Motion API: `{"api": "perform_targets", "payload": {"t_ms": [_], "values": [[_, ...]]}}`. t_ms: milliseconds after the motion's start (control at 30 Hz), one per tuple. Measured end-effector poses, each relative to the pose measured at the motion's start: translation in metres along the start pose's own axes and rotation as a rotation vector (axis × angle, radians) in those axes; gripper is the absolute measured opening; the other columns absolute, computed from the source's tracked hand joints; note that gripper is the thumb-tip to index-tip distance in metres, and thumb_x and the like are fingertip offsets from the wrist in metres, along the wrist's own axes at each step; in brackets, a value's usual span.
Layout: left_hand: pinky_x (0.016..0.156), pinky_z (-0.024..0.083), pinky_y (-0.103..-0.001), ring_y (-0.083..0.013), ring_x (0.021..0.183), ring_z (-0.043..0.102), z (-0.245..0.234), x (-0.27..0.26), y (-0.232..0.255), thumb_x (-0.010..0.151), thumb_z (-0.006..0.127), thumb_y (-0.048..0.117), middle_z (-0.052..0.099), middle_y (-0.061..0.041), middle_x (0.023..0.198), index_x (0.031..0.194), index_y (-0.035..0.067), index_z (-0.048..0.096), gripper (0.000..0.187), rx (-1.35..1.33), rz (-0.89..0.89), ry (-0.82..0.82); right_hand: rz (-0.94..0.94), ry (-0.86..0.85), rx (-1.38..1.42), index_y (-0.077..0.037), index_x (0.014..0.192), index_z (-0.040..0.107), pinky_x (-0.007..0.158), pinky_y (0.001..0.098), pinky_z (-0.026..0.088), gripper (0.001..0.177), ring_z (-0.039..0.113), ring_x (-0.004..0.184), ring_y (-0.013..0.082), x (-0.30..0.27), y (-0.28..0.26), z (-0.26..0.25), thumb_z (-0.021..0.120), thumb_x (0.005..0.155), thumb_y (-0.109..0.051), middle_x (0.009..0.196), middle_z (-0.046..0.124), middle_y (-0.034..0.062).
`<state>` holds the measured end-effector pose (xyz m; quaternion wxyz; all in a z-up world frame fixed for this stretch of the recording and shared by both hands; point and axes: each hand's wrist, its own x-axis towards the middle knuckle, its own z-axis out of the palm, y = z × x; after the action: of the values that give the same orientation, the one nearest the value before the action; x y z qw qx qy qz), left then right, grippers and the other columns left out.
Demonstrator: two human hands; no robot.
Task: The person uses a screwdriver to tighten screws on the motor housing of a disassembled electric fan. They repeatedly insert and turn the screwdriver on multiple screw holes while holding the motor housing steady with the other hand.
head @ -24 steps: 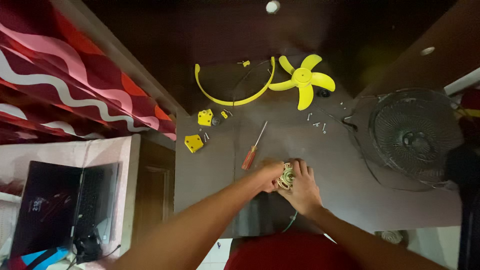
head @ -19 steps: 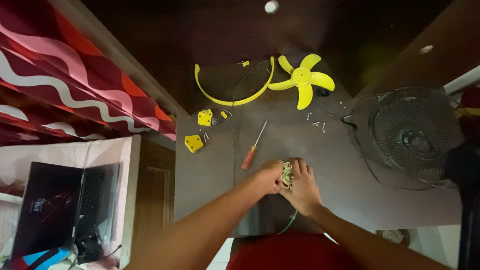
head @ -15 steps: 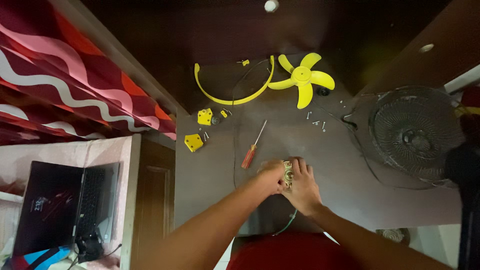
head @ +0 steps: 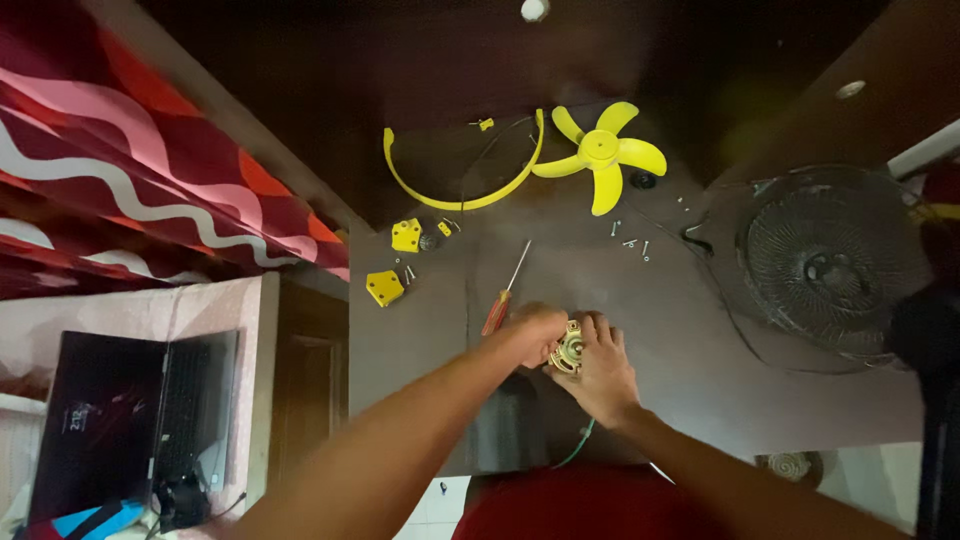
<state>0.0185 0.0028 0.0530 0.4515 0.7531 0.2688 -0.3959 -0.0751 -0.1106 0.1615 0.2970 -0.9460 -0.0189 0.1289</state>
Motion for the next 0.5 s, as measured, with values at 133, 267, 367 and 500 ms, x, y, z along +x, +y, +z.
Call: {"api": "perform_targets", "payload": {"t_ms": [133,267,367,500], "values": [[0.065,0.046,-0.042,-0.0255,0.077,0.060,-0.014,-0.031,0.009,0.092,0.062,0.022,0.060,-0.015,0.086,0.092,0.004,0.067,0.019,0.185,0.083,0.012,-0.016,-0.021,-0.029,-0.008,0.141,0.040,0.105,0.0488,0.047,0.089,0.045,0.128,0.0369,0.003,0.000,-0.002,0.088,0.071,-0.036,0.141,0.043,0.0103],[0.080,0.052,-0.046,-0.0329,0.094,0.064,-0.011,-0.040,0.009,0.092,0.064,0.025,0.064,-0.020,0.103,0.104,0.004,0.071,0.025,0.501,0.219,0.062,0.003,-0.023,-0.023,-0.010,0.141,0.041,0.104,0.0490,0.047,0.089,0.046,0.128,0.0360,0.001,-0.001,-0.001,0.088,0.070,-0.036,0.141,0.044,0.0085],[0.091,0.056,-0.050,-0.0384,0.107,0.068,-0.005,-0.044,0.013,0.092,0.066,0.027,0.066,-0.023,0.115,0.113,0.005,0.073,0.032,0.876,0.431,0.049,0.008,-0.024,-0.009,-0.010,0.139,0.041,0.104,0.0484,0.048,0.087,0.046,0.127,0.0360,0.002,0.000,-0.001,0.088,0.071,-0.036,0.141,0.044,0.0089],[0.093,0.056,-0.048,-0.0334,0.109,0.072,-0.014,-0.067,0.024,0.091,0.065,0.027,0.072,-0.019,0.115,0.111,0.006,0.075,0.030,0.953,0.377,0.007,-0.003,-0.036,-0.029,-0.010,0.140,0.040,0.105,0.0487,0.047,0.089,0.046,0.126,0.0365,0.004,0.002,0.000,0.088,0.069,-0.032,0.141,0.043,0.0102]]}}
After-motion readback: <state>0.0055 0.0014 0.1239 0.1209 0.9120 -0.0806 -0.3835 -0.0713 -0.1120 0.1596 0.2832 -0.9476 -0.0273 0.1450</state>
